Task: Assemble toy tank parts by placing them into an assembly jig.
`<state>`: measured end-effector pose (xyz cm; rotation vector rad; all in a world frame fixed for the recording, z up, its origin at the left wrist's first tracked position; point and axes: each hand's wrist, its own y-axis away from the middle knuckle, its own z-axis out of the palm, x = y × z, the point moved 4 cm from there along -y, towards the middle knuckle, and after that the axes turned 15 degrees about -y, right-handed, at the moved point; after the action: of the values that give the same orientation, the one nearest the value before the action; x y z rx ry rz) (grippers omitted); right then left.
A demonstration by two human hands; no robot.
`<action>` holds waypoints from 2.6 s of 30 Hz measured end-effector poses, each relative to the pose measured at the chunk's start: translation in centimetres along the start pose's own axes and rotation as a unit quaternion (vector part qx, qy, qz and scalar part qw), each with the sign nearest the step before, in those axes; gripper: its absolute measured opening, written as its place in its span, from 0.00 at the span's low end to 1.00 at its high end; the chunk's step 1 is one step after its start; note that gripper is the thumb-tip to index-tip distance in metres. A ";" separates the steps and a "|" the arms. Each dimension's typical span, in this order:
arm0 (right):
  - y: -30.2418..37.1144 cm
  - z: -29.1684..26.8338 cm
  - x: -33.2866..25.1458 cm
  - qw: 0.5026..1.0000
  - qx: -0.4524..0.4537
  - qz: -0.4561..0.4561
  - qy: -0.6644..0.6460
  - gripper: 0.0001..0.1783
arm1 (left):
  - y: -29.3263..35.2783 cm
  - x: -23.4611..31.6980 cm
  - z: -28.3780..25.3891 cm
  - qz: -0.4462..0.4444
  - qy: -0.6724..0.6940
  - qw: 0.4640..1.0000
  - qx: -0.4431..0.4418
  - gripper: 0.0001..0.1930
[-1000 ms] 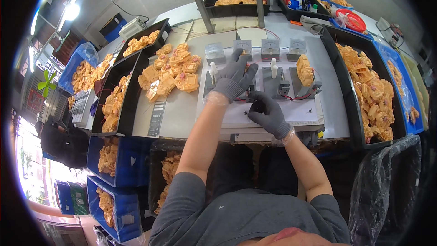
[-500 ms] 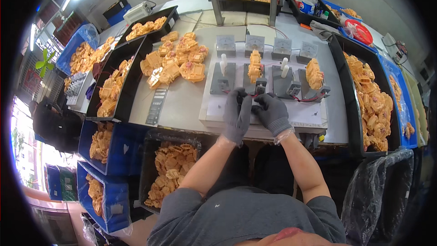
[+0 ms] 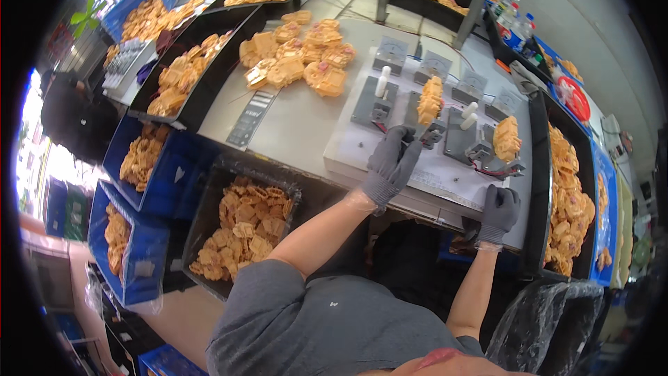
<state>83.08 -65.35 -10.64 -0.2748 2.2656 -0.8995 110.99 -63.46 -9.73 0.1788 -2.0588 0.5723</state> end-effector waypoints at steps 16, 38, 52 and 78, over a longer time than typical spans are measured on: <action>-0.2 -0.3 -1.1 0.998 0.053 0.008 -0.032 0.10 | -16.5 -13.2 -12.0 -0.040 -0.317 0.937 0.139 0.33; -0.1 -0.8 -0.9 0.997 0.071 0.033 -0.011 0.09 | -2.8 -19.4 -15.0 -0.336 0.601 0.711 0.144 0.17; 0.1 -0.6 -0.9 0.997 0.062 0.041 -0.007 0.10 | -1.7 -17.8 -11.8 -0.189 0.694 0.695 0.015 0.18; 0.0 -0.6 -0.7 0.997 0.060 0.043 -0.001 0.09 | -0.8 -17.2 -11.9 -0.185 0.591 0.778 0.103 0.19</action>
<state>83.21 -64.66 -9.95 -0.1225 2.1942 -0.9849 129.58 -60.36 -18.83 0.2549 -0.6935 0.4629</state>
